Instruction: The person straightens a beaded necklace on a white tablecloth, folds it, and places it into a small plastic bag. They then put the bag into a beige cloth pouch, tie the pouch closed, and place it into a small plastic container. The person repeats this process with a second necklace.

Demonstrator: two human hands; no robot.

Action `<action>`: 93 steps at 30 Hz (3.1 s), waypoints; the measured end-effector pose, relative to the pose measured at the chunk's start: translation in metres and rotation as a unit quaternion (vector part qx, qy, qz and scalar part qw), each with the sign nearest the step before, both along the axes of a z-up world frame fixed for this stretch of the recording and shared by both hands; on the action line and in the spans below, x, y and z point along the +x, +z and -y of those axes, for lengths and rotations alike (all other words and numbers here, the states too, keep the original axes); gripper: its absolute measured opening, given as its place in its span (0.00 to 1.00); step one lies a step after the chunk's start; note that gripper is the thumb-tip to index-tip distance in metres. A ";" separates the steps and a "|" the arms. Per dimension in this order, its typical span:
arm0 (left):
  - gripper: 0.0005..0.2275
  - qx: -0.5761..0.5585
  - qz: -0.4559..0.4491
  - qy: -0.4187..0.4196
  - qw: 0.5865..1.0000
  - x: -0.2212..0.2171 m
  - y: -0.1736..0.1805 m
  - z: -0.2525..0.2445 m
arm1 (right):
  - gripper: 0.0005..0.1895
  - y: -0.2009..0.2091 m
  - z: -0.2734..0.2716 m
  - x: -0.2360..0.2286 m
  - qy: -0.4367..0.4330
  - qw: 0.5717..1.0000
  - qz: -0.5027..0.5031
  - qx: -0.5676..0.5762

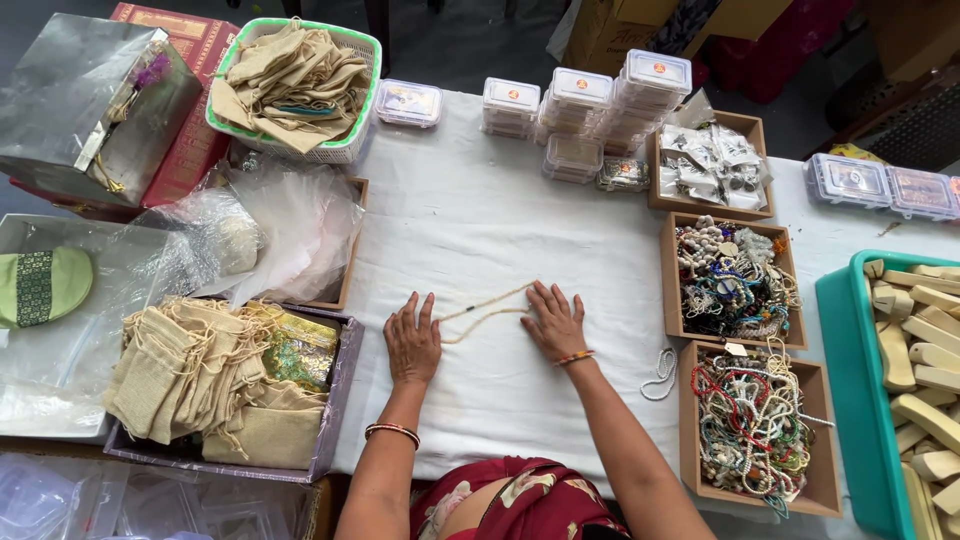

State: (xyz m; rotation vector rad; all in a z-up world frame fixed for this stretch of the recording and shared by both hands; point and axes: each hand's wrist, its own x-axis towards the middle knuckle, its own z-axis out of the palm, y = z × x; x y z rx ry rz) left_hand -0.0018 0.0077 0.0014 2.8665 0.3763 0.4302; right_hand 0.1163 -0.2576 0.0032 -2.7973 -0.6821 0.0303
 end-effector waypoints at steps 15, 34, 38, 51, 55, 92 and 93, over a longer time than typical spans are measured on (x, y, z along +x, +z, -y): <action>0.33 -0.207 -0.033 -0.223 0.952 0.070 -0.020 0.153 | 0.39 -0.033 0.062 -0.036 0.007 1.000 0.008 -0.018; 0.45 -0.077 -0.037 -0.245 0.966 0.060 -0.027 0.100 | 0.42 0.004 0.052 -0.039 0.013 0.996 -0.060 -0.070; 0.41 0.015 -0.096 -0.284 0.954 0.056 -0.012 0.121 | 0.43 -0.005 0.056 -0.033 0.025 0.995 -0.026 -0.089; 0.31 0.057 -0.027 -0.082 0.995 0.026 -0.017 0.023 | 0.31 0.004 0.049 -0.038 -0.015 0.997 -0.076 0.022; 0.18 -0.028 0.062 -0.263 0.962 0.039 -0.011 0.087 | 0.16 -0.015 0.035 -0.033 -0.096 0.984 -0.028 0.146; 0.23 -0.046 0.050 -0.225 0.972 0.030 0.002 0.090 | 0.12 0.005 0.015 -0.042 -0.080 0.977 0.058 0.190; 0.25 -0.016 0.024 -0.243 0.970 0.021 0.005 0.074 | 0.10 0.010 0.013 -0.044 -0.115 0.976 0.046 0.182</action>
